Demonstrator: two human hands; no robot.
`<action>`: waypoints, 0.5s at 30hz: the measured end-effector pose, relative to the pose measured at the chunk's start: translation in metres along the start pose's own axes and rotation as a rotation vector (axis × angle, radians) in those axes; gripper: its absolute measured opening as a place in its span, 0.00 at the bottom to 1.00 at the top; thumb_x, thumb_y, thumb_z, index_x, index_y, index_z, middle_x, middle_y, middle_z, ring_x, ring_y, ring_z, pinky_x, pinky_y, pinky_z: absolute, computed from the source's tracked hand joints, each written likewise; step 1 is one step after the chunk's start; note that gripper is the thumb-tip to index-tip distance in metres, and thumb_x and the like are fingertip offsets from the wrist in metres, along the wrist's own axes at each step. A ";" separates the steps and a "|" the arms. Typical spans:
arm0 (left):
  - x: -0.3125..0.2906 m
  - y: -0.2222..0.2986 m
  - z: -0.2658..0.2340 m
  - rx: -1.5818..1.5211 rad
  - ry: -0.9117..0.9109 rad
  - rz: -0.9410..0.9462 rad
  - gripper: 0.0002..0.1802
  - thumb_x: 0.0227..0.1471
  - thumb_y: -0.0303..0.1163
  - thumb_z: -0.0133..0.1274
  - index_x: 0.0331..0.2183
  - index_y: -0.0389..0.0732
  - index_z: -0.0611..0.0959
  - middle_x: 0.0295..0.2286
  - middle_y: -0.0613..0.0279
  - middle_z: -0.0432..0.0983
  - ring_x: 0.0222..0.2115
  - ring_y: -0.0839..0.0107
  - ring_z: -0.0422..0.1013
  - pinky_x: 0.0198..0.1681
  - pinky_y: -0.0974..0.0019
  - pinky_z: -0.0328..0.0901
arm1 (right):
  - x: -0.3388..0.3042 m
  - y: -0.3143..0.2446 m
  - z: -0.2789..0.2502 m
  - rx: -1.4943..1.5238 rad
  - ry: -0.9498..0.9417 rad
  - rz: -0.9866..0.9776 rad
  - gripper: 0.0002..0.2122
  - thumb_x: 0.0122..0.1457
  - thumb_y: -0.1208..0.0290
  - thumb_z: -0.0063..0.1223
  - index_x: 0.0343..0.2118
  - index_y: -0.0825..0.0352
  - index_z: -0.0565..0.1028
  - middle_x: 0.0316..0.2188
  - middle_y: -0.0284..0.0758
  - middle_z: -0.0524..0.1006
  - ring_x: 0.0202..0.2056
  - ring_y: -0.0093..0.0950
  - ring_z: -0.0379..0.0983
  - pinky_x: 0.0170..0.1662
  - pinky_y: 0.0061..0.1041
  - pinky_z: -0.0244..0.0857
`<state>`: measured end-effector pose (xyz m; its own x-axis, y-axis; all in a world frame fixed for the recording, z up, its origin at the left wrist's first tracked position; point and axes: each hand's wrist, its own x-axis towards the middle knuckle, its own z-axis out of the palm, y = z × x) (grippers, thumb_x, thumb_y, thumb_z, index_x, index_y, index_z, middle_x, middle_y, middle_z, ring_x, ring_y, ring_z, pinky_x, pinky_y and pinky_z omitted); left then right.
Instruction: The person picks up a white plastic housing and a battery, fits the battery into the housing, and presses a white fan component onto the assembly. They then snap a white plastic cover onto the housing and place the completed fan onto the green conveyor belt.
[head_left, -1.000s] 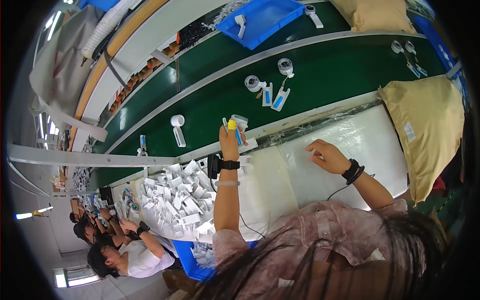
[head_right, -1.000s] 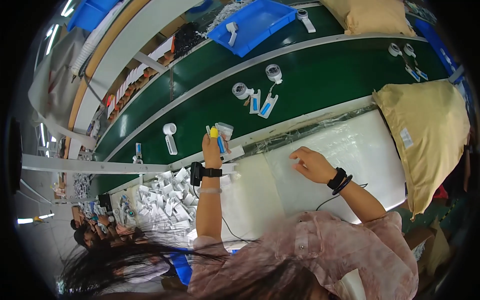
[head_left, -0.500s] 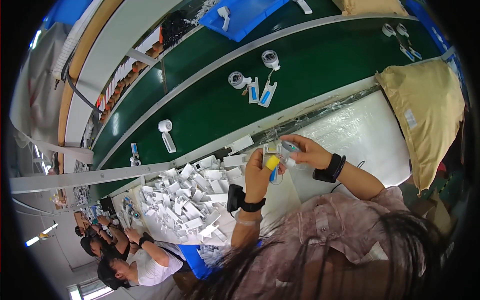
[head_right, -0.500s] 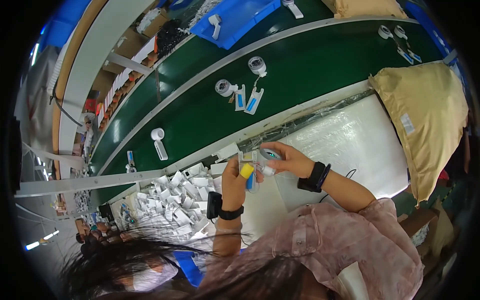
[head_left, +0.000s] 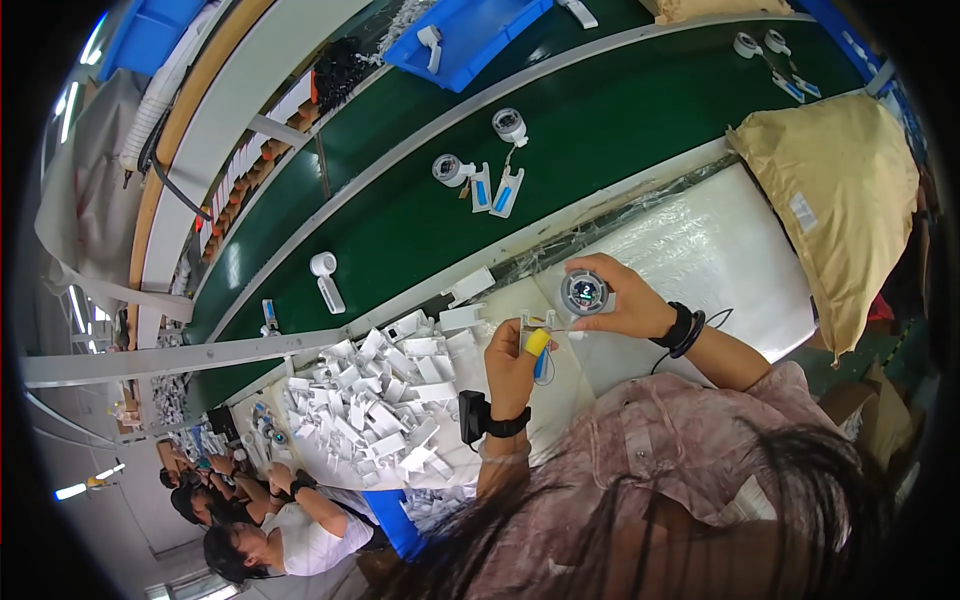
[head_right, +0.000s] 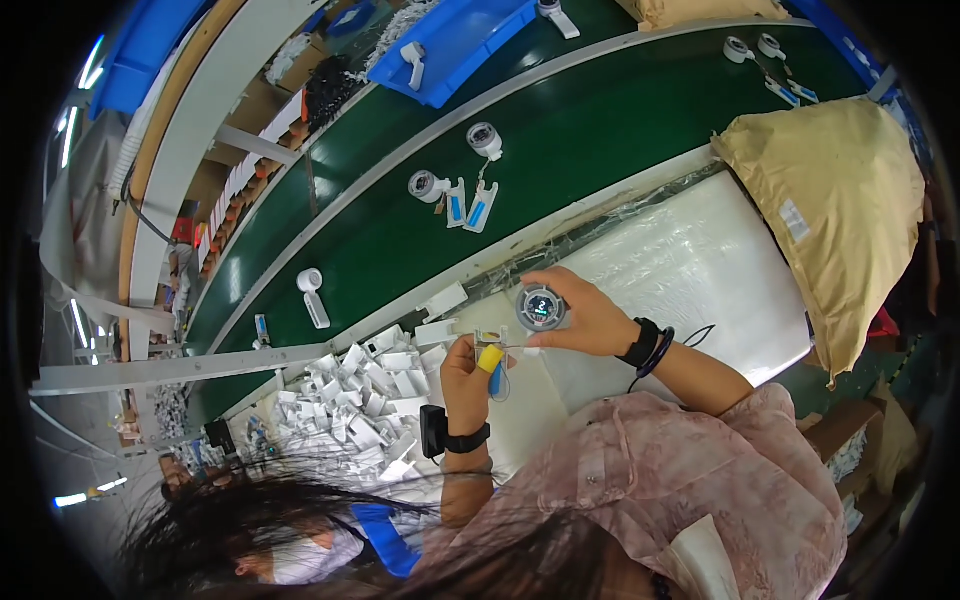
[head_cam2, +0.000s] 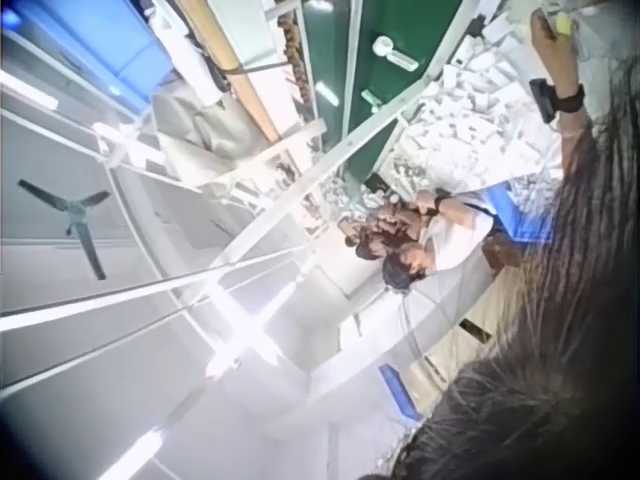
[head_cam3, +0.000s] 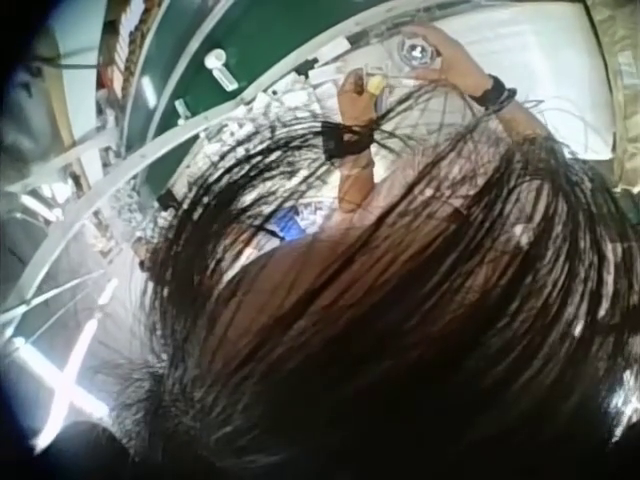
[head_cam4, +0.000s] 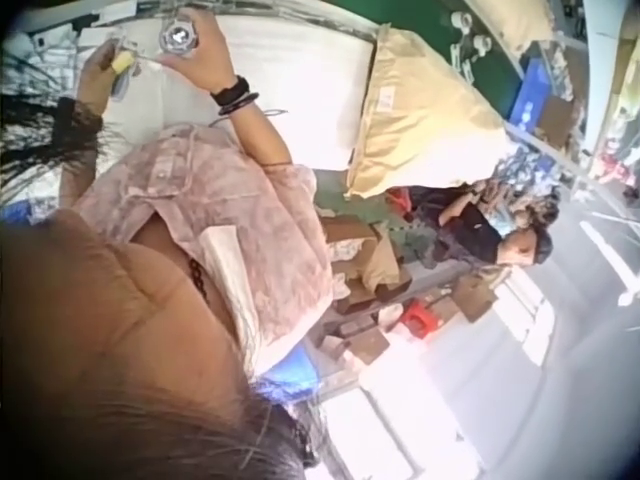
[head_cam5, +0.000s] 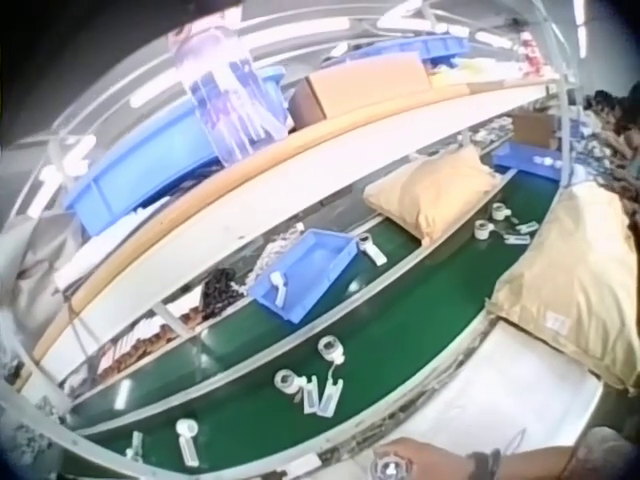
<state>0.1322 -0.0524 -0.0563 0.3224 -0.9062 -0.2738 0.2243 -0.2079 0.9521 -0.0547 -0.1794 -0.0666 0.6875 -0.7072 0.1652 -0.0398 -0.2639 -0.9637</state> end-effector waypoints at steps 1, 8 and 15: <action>-0.001 0.000 -0.001 0.007 0.001 -0.010 0.10 0.55 0.30 0.55 0.38 0.35 0.76 0.27 0.60 0.78 0.28 0.73 0.76 0.33 0.72 0.71 | 0.000 0.000 0.000 -0.001 -0.006 0.007 0.35 0.43 0.67 0.71 0.54 0.65 0.66 0.48 0.39 0.69 0.50 0.34 0.67 0.54 0.29 0.61; 0.001 0.000 -0.001 -0.032 -0.027 -0.098 0.10 0.56 0.29 0.54 0.39 0.34 0.76 0.32 0.58 0.78 0.32 0.69 0.77 0.31 0.67 0.75 | 0.001 0.006 0.001 -0.008 -0.018 0.004 0.34 0.43 0.64 0.71 0.54 0.65 0.67 0.47 0.40 0.70 0.49 0.36 0.67 0.53 0.30 0.61; 0.007 -0.002 -0.003 -0.049 -0.045 -0.115 0.10 0.56 0.28 0.54 0.39 0.34 0.75 0.33 0.57 0.78 0.33 0.68 0.77 0.30 0.67 0.76 | 0.003 0.008 0.001 -0.054 -0.027 -0.015 0.34 0.43 0.64 0.71 0.54 0.65 0.66 0.47 0.41 0.70 0.49 0.38 0.68 0.53 0.31 0.61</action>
<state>0.1366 -0.0571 -0.0609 0.2507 -0.8932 -0.3733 0.3021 -0.2942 0.9068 -0.0520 -0.1833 -0.0744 0.7076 -0.6851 0.1732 -0.0681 -0.3100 -0.9483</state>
